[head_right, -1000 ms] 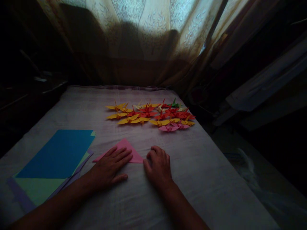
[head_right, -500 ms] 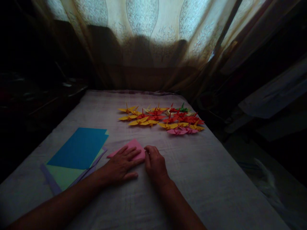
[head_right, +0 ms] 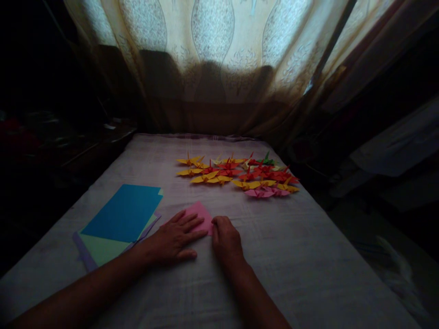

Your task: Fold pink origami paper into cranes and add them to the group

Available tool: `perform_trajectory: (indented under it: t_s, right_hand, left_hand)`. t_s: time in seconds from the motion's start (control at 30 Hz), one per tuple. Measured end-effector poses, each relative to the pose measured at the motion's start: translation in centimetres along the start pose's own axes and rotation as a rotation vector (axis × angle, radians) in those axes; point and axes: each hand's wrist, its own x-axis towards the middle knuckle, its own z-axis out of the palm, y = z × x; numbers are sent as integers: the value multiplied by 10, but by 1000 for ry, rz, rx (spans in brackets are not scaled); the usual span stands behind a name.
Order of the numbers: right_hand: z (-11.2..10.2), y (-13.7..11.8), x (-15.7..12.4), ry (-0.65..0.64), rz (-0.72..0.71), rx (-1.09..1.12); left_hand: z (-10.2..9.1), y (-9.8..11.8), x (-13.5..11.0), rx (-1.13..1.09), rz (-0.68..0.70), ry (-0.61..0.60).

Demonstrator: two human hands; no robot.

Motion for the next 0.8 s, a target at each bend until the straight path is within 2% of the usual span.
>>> perform_trajectory:
  t_s: [0.23, 0.5, 0.63, 0.8]
  right_hand:
    - [-1, -1, 0, -10, 22, 19]
    - [-5, -1, 1, -14, 1, 49]
    - [-4, -1, 1, -15, 16, 67]
    - [-1, -1, 0, 8, 23, 107]
  left_hand:
    - [-21, -17, -26, 64, -45, -119]
    - [-43, -28, -66, 178, -158, -155]
    - [-48, -30, -76, 233, -178, -140]
    - [-48, -37, -88, 307, -169, -51]
